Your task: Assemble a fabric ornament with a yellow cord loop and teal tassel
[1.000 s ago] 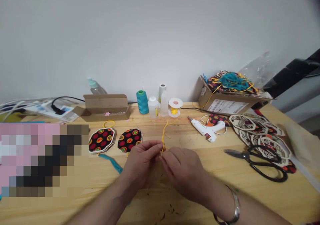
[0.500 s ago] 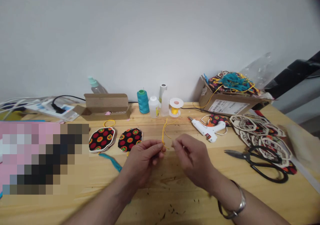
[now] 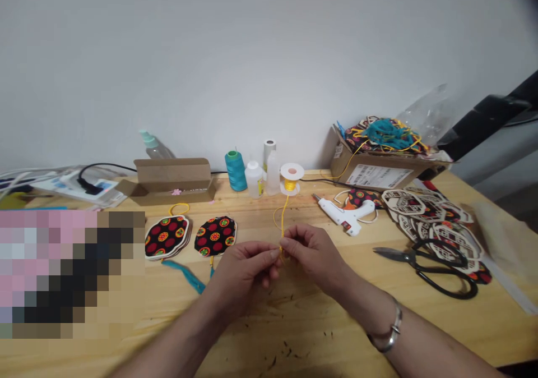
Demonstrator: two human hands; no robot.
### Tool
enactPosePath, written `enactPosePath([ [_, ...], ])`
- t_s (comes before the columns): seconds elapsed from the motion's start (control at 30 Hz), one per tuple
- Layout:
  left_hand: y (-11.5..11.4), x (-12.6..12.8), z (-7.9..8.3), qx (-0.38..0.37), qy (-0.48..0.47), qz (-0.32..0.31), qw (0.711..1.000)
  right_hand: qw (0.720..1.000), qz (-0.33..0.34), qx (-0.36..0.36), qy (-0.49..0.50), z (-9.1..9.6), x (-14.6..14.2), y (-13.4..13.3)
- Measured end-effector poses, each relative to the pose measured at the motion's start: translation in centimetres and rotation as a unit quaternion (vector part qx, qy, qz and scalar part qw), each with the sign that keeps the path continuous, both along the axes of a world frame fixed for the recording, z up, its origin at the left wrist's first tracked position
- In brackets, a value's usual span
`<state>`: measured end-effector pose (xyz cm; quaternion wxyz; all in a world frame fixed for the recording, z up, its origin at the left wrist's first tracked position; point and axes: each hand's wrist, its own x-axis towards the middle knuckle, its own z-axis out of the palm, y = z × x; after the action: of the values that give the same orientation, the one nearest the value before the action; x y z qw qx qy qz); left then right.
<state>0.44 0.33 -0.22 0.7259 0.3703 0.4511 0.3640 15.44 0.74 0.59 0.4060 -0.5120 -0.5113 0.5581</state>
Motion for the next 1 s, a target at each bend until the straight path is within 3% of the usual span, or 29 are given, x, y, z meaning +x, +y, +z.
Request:
enactPosePath([
  [0.2, 0.23, 0.02, 0.42, -0.025, -0.023, 0.053, 0.998, 0.992, 0.065, -0.029, 0.101, -0.08, -0.4, 0.02],
  [0.53, 0.14, 0.12, 0.46, -0.034, -0.027, 0.058, 0.997, 0.973, 0.107, -0.071, 0.192, -0.11, -0.33, -0.03],
  [0.63, 0.24, -0.03, 0.51, -0.033, -0.026, 0.059, 0.997, 0.976, 0.109, -0.073, 0.173, 0.15, -0.07, 0.11],
  [0.8, 0.34, -0.13, 0.6, -0.037, -0.022, 0.071, 0.997, 0.994, 0.044, -0.047, 0.091, 0.0, 0.15, 0.22],
  [1.0, 0.22, 0.16, 0.54, -0.038, -0.026, 0.071, 0.996, 0.984, 0.084, -0.046, 0.152, -0.62, -0.22, 0.1],
])
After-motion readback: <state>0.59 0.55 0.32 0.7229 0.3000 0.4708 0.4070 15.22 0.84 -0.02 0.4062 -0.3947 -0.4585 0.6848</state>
